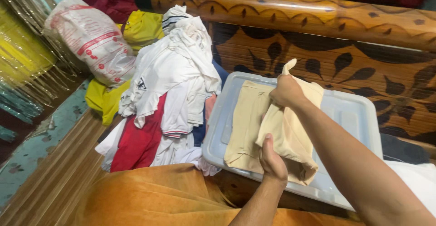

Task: The person folds a tan polo shirt and a white t-shirt by hand on a plastic storage container lid.

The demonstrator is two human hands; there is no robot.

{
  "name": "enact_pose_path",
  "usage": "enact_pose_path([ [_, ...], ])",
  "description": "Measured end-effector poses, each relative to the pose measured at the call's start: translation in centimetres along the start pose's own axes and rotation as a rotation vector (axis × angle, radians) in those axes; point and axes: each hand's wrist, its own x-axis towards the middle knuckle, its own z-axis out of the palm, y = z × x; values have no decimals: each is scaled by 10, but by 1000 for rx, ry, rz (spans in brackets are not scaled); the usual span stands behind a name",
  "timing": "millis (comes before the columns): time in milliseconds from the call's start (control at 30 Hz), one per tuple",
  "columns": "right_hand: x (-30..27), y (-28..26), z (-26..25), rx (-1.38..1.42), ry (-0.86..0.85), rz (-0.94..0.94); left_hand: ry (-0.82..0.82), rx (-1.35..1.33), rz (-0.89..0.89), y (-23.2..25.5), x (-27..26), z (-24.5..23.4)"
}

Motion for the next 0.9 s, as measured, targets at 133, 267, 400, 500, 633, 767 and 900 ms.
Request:
enact_pose_path([
  [133,5,-27,36,-31,-5,-31,-73,-156,206,23,-4,-13],
  [267,3,-44,55,-89,-69,-70,33,-98,255,27,-3,-26],
  [400,1,-52,76,-79,-66,-121,67,-143,279,18,4,-42],
  [500,-2,-55,89,-28,-111,-143,195,-83,296,16,10,-51],
  [633,-2,-47,103,79,-210,-183,469,-169,68,23,16,-63],
  [767,-1,-30,96,189,-134,-407,534,113,160,23,20,-76],
  [900,-20,-36,72,227,-219,-176,557,306,322,21,26,-90],
])
